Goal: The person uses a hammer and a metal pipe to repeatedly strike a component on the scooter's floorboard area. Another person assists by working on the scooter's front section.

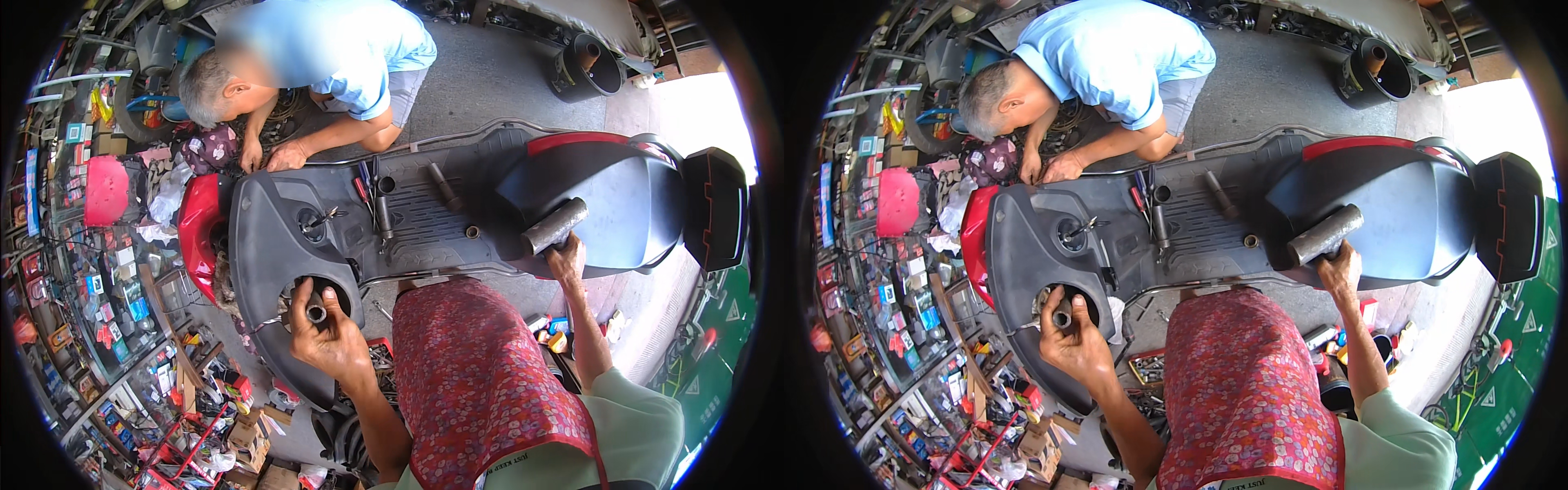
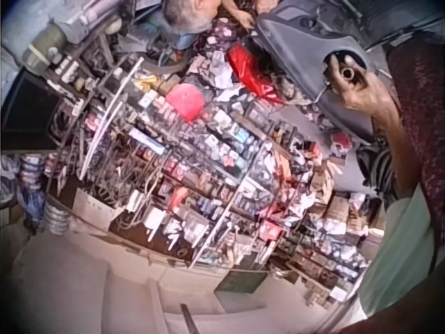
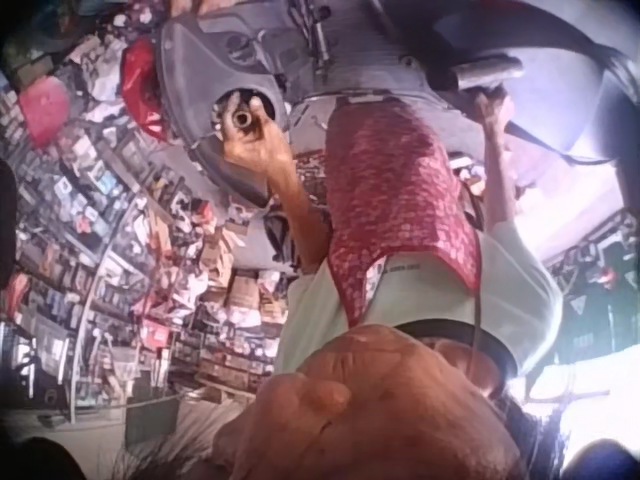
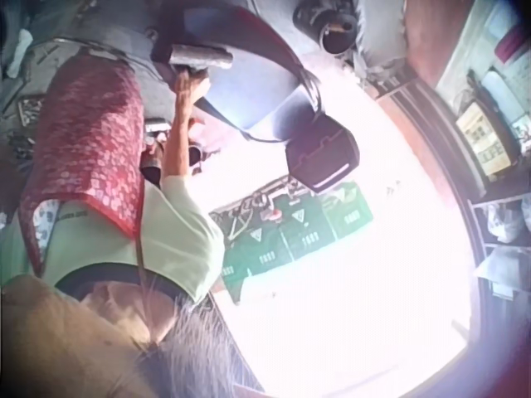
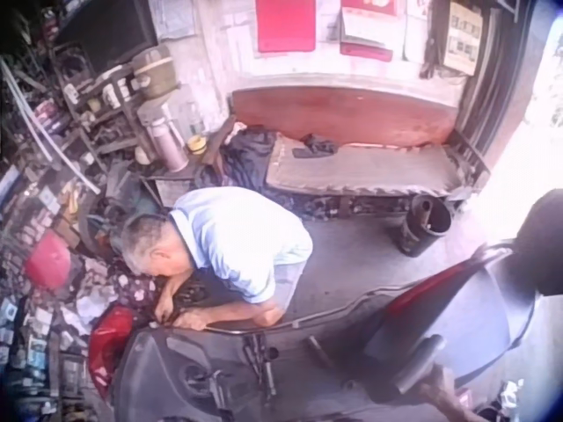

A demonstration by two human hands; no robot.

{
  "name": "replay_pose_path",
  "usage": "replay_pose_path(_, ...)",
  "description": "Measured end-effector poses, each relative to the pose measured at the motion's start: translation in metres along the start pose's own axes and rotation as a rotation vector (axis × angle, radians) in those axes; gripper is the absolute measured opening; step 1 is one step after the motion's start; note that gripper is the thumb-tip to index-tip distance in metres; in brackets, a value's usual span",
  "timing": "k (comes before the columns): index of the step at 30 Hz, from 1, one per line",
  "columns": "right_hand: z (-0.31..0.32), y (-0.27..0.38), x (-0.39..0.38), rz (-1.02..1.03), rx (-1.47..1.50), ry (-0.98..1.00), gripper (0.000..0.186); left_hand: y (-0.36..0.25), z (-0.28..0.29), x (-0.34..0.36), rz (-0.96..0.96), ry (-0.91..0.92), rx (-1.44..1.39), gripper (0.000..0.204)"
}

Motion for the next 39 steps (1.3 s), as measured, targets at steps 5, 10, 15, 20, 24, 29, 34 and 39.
replay_pose_path(5, 0.0, 0.003, 0.0, 0.0, 0.011, 0.007, 0.031, -0.004, -0.005, 0.001, -0.043, -0.031, 0.124, 0.025)
replay_pose_path(10, -0.002, -0.001, -0.002, 0.017, 0.026, 0.002, 0.03, -0.009, -0.004, 0.009, -0.13, 0.152, 0.598, 0.032)
replay_pose_path(15, 0.001, 0.007, 0.0, 0.046, 0.022, 0.0, 0.023, -0.021, -0.016, 0.024, -0.333, 0.352, 0.998, 0.012)
replay_pose_path(20, -0.001, -0.002, -0.001, 0.024, 0.016, -0.006, 0.025, 0.004, -0.035, 0.037, -0.428, 0.454, 1.157, 0.011)
replay_pose_path(24, -0.006, 0.003, 0.009, 0.055, 0.014, -0.008, 0.026, 0.069, -0.044, 0.052, -0.279, 0.395, 0.888, 0.016)
replay_pose_path(29, 0.001, 0.007, 0.002, 0.016, 0.004, 0.059, 0.026, 0.03, -0.036, 0.043, -0.378, 0.524, 1.057, 0.016)
replay_pose_path(34, -0.004, 0.005, 0.004, 0.045, 0.023, 0.018, 0.026, -0.006, -0.038, 0.03, -0.578, 0.579, 1.155, 0.014)
replay_pose_path(39, 0.001, 0.004, -0.003, 0.022, 0.029, -0.005, 0.028, -0.079, -0.007, 0.014, -0.661, 0.589, 1.128, 0.009)
Point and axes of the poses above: each hand's wrist, its own x-axis towards the middle knuckle, its own z-axis out of the back of the hand, y = z × x, the point moved 6 cm from there along x, towards the middle knuckle, and after that the axes turned 3 degrees about z, right-handed, at the moved point
